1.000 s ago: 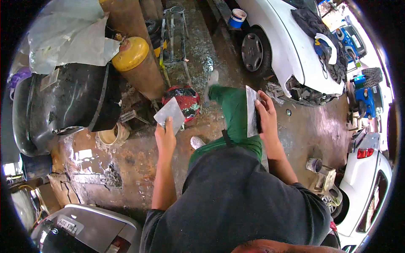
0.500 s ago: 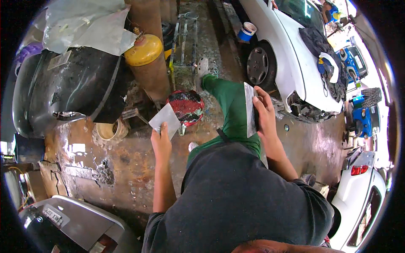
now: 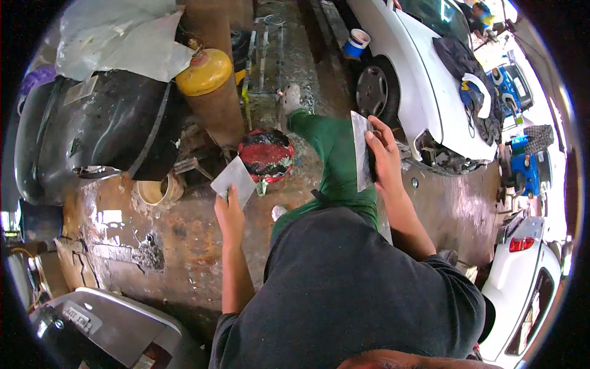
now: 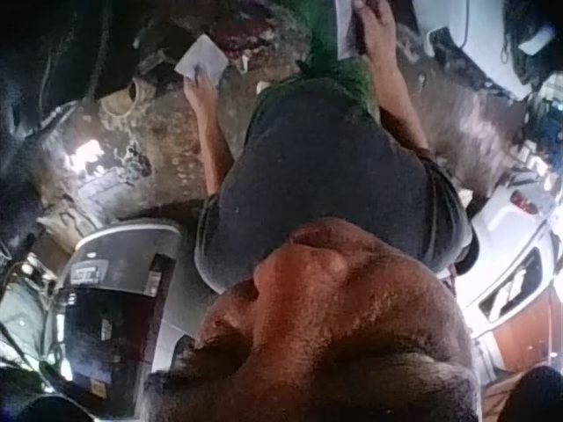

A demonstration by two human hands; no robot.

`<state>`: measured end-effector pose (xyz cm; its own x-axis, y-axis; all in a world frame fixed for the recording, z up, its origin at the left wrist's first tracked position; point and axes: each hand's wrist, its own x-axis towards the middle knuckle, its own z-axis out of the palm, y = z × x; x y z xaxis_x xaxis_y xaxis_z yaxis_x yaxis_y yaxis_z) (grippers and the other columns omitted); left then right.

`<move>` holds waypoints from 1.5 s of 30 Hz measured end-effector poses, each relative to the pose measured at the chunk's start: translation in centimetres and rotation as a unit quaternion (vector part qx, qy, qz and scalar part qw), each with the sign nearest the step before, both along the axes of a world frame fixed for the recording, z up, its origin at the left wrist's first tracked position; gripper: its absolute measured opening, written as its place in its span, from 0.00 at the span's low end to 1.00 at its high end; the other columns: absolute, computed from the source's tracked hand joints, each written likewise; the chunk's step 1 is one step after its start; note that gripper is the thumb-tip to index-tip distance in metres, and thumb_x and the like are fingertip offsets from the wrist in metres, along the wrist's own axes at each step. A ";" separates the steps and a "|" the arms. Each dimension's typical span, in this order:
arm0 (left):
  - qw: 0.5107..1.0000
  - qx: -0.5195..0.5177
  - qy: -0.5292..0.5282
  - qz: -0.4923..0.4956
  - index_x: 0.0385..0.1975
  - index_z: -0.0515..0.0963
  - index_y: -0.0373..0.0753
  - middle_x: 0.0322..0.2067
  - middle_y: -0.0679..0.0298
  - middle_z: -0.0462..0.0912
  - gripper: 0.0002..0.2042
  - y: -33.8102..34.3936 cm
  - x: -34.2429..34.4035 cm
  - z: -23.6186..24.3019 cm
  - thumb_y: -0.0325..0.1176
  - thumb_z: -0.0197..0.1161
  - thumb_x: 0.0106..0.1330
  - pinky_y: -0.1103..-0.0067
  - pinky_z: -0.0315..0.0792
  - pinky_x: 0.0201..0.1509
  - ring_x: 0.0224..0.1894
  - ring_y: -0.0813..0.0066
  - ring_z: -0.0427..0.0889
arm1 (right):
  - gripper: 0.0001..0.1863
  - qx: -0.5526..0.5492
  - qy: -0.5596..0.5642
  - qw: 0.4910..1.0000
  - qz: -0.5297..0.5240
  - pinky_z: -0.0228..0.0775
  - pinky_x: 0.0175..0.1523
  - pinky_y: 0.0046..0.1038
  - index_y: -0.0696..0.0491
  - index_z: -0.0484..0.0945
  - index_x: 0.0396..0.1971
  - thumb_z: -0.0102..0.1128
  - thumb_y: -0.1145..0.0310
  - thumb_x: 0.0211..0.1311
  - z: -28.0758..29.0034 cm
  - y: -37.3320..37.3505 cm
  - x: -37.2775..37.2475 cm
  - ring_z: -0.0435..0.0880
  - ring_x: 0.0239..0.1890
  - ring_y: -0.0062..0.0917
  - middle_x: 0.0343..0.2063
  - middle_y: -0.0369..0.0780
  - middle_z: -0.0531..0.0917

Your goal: The person uses sanding blocks and sandpaper to smooth filler on the body of a white vehicle, frequently checking the surface by hand and switching between different grades of sandpaper.

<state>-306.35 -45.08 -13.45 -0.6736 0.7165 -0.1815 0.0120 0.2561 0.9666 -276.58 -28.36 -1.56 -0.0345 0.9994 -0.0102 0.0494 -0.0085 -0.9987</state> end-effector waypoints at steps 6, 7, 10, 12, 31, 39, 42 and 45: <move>0.997 0.021 -0.053 -0.057 0.55 0.75 0.27 0.48 0.58 0.82 0.20 3.2 1.1 1.2 0.40 0.54 0.76 0.74 0.69 0.57 0.50 0.70 0.78 | 0.26 -0.058 0.049 0.996 -0.041 0.65 0.59 0.23 0.53 0.73 0.63 0.64 0.67 0.66 -1.0 -0.5 3.0 0.75 0.50 0.20 0.47 0.36 0.78; 0.995 0.036 -0.071 -0.053 0.55 0.75 0.27 0.49 0.59 0.82 0.20 3.7 1.7 1.5 0.40 0.55 0.76 0.75 0.69 0.57 0.49 0.71 0.78 | 0.27 -0.062 0.036 0.996 -0.045 0.66 0.59 0.24 0.53 0.72 0.63 0.65 0.67 0.64 -1.1 -0.5 3.5 0.75 0.52 0.21 0.49 0.37 0.78; 0.987 0.068 -0.128 -0.065 0.55 0.75 0.27 0.50 0.61 0.82 0.19 4.9 3.2 2.9 0.38 0.58 0.75 0.75 0.70 0.57 0.50 0.73 0.78 | 0.30 -0.097 0.103 0.988 -0.059 0.69 0.58 0.27 0.56 0.72 0.63 0.69 0.69 0.60 -1.3 -0.5 4.3 0.77 0.52 0.23 0.50 0.39 0.80; 0.975 0.076 -0.192 -0.084 0.55 0.74 0.25 0.52 0.59 0.81 0.20 5.9 4.4 4.1 0.37 0.59 0.73 0.75 0.70 0.57 0.51 0.72 0.79 | 0.27 -0.119 0.173 0.978 0.014 0.71 0.57 0.29 0.58 0.74 0.59 0.69 0.72 0.59 -1.4 -0.7 4.4 0.80 0.50 0.24 0.48 0.39 0.83; 0.723 0.024 0.042 -0.689 0.65 0.66 0.35 0.58 0.61 0.75 0.24 17.7 29.3 0.9 0.32 0.59 0.70 0.69 0.71 0.62 0.57 0.64 0.76 | 0.30 0.246 -0.266 0.927 -0.096 0.73 0.61 0.39 0.51 0.72 0.63 0.59 0.72 0.57 -3.1 -9.3 18.0 0.79 0.58 0.43 0.58 0.44 0.79; 0.624 0.080 -0.109 -0.770 0.71 0.58 0.32 0.66 0.54 0.68 0.33 11.4 51.0 4.8 0.18 0.54 0.63 0.72 0.56 0.74 0.71 0.64 0.63 | 0.33 0.208 -0.241 0.905 -0.281 0.67 0.66 0.42 0.56 0.72 0.63 0.59 0.77 0.51 -4.9 -17.1 34.2 0.75 0.63 0.43 0.60 0.47 0.77; 0.612 0.132 -0.136 -0.768 0.74 0.52 0.33 0.68 0.56 0.66 0.35 8.3 57.9 5.3 0.25 0.57 0.66 0.72 0.58 0.73 0.70 0.64 0.65 | 0.35 0.237 -0.304 0.861 -0.333 0.68 0.65 0.42 0.56 0.73 0.63 0.62 0.79 0.48 -4.5 -21.1 38.2 0.76 0.62 0.42 0.60 0.44 0.78; 0.544 0.069 0.090 -0.831 0.74 0.53 0.35 0.67 0.53 0.67 0.35 7.7 62.3 5.8 0.30 0.60 0.67 0.70 0.60 0.72 0.69 0.62 0.66 | 0.32 0.282 -0.315 0.859 -0.289 0.71 0.62 0.42 0.54 0.75 0.59 0.61 0.82 0.48 -3.9 -23.7 42.0 0.78 0.57 0.45 0.54 0.46 0.81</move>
